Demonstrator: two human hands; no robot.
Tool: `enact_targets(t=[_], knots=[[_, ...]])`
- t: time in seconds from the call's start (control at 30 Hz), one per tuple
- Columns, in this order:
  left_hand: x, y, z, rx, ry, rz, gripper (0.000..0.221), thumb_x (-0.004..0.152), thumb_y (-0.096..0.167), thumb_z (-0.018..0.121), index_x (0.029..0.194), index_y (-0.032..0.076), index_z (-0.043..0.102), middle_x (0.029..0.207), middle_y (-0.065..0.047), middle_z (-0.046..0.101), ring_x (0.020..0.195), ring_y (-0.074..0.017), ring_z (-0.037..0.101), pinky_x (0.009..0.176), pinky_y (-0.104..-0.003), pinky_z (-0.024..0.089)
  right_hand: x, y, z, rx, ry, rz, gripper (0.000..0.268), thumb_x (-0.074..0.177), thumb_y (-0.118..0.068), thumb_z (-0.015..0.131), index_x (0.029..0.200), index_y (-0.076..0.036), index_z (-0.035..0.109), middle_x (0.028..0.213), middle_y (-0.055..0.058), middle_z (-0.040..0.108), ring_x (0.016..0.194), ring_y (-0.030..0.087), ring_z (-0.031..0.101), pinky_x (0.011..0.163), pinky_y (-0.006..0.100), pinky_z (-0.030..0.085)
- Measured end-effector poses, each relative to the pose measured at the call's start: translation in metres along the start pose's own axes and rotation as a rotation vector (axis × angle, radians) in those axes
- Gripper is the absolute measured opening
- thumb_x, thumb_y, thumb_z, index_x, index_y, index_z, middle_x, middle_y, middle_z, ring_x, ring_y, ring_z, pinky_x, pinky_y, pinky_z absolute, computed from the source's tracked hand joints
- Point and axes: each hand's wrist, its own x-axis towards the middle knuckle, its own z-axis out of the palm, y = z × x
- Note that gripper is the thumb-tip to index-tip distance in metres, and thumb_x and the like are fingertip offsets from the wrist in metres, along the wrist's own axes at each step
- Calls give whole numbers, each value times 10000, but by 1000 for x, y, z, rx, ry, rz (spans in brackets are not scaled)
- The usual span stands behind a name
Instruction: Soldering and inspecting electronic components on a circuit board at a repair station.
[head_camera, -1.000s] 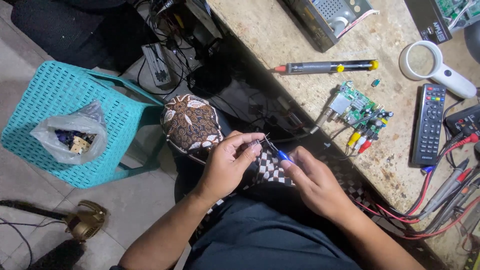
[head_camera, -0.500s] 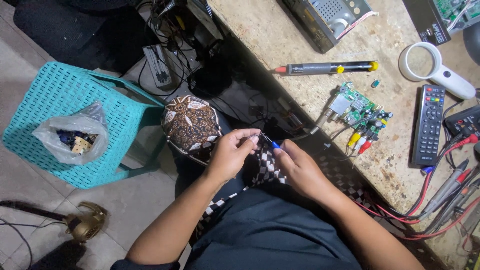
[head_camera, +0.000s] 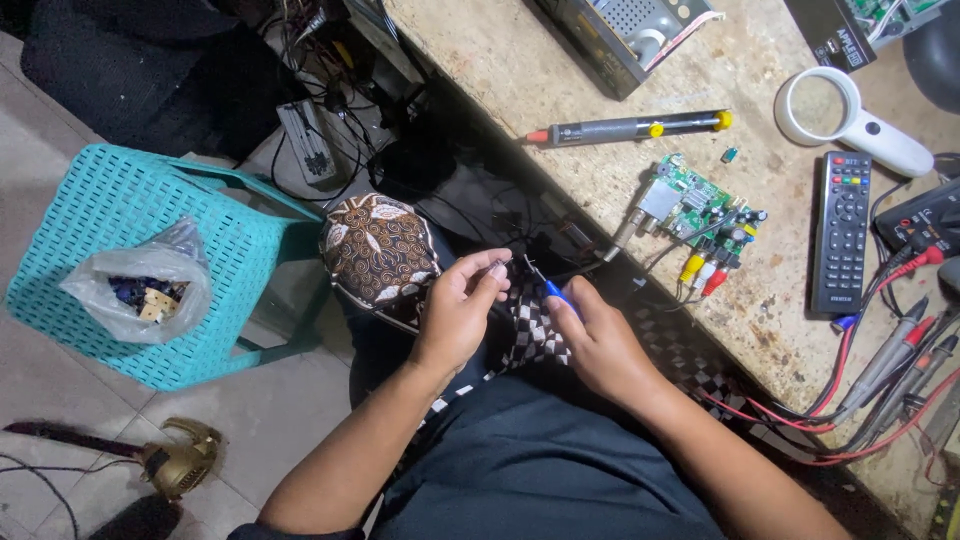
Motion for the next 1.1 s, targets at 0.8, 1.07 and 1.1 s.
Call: enact_targets(t=[0.8, 1.07, 1.1], knots=[[-15, 51, 45, -115, -319, -200, 161, 915, 9, 696, 1069, 40, 662, 1081, -159, 749, 797, -108, 613, 625, -215, 531, -145, 92, -125, 41, 872, -47, 217, 1190, -89, 416, 1365, 37, 393, 1302, 263, 611, 1082, 307, 601, 974, 410, 442], [-21, 43, 83, -177, -451, -254, 40, 963, 55, 674, 974, 27, 648, 901, -127, 686, 844, -232, 741, 607, -261, 575, -150, 243, -165, -997, 1164, 241, 294, 1190, -219, 751, 1359, 15, 694, 1245, 237, 684, 1114, 424, 637, 866, 499, 474], [-23, 43, 88, -209, -469, -293, 44, 962, 52, 669, 975, 17, 646, 880, -132, 665, 870, -295, 774, 634, -306, 629, -147, 250, -166, -1092, 1156, 272, 292, 1169, -281, 748, 1331, -40, 724, 1317, 190, 676, 1208, 376, 609, 947, 472, 448]])
